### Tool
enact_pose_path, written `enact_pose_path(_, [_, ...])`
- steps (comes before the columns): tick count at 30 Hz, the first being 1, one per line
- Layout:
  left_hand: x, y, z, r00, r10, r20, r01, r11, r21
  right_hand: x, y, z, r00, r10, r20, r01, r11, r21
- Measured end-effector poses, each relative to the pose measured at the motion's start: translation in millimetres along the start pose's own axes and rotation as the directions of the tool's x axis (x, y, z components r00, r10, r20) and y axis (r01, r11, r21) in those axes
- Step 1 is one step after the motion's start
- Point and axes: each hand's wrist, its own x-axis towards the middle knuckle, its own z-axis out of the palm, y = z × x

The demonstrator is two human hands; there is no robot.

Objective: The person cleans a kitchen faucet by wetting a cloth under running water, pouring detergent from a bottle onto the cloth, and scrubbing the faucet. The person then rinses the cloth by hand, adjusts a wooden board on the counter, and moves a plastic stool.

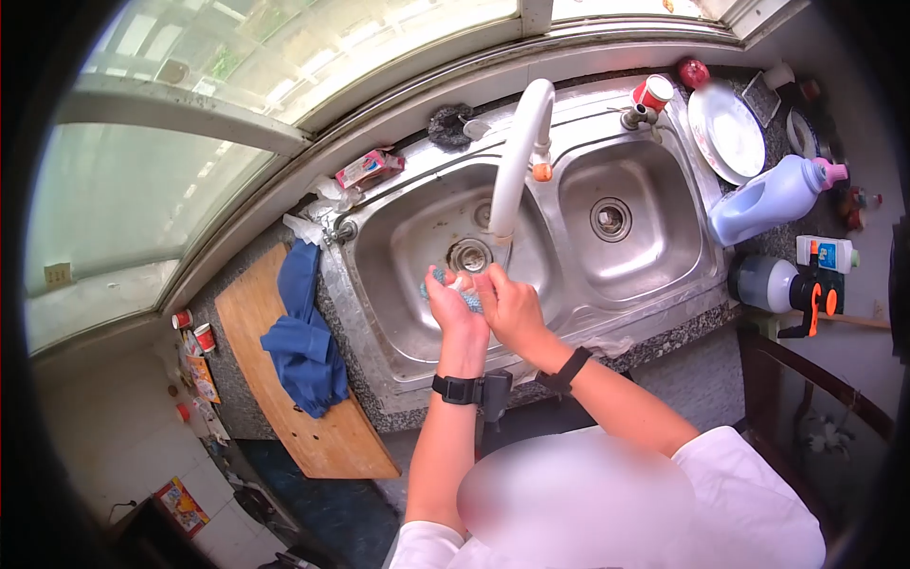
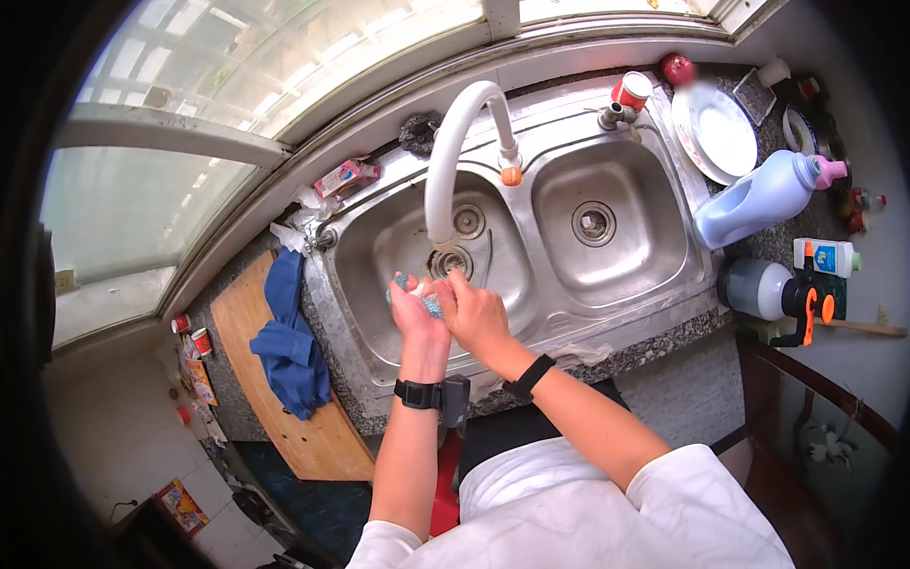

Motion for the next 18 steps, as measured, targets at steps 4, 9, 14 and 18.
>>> enact_pose_path(4, [11.7,-20.0,-18.6,0.976,-0.046,0.213,0.07,0.992,-0.108,11.1,13.9,-18.6,0.999,0.018,-0.048,-0.016,0.998,0.055])
enact_pose_path(9, [-16.9,-20.0,12.1,0.987,0.14,0.075,-0.132,0.986,-0.102,33.0,7.5,-55.2,0.986,0.141,-0.089,-0.117,0.965,0.236])
enact_pose_path(14, [-13.4,-33.8,11.2,0.974,0.189,0.126,-0.16,0.965,-0.208,23.4,12.2,-43.2,0.987,-0.095,-0.133,0.134,0.936,0.327])
enact_pose_path(18, [-25.2,-27.7,36.2,0.968,0.239,0.081,-0.239,0.971,-0.007,26.0,10.0,-40.6,0.991,-0.127,-0.047,0.134,0.966,0.222])
